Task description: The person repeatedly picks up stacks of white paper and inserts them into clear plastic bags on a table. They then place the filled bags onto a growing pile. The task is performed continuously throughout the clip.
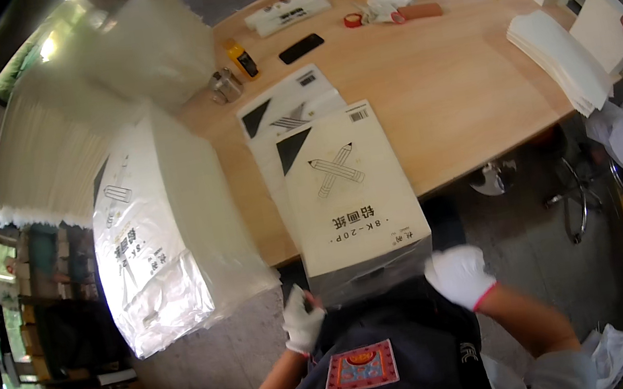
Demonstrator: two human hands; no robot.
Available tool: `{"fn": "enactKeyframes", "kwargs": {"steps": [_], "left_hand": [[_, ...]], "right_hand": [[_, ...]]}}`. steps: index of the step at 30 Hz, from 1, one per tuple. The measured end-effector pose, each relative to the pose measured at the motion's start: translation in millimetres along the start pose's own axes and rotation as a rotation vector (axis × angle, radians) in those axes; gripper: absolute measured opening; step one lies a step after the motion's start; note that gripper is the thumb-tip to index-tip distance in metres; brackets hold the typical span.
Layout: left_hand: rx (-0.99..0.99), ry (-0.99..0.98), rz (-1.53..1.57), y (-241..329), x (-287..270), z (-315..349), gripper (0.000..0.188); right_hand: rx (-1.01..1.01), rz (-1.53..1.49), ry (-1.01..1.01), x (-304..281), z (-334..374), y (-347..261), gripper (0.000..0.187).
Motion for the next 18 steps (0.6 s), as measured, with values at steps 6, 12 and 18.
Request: {"fn": "enactKeyframes", "kwargs": {"steps": [6, 12, 18], "left_hand": [[-0.176, -0.069, 0.525, -70.9, -7.0, 40.5, 0.017], [-0.064, 0.092, 0.552, -20.0, 40.2, -56.8, 0.025], [0.19, 0.0, 0.069, 169.7, -64.3, -36.2, 0.015]], "right_hand": [[-0.03, -0.185, -0.142, 27.4, 12.1, 24.3, 0.022], [0.558, -1.499, -0.153, 85.8, -49.8, 21.7, 0.034], [0.373, -2.149, -0.227, 65.9, -73.9, -50.0, 0.027]]}}
Point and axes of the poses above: each hand's wrist, its own z-axis away from the middle knuckle, its own x-axis out of the palm, y = z × x, the point moved 2 cm from there along -z, towards the middle knuckle, and after that the axes turned 8 degrees about z, right-handed, at the moved point
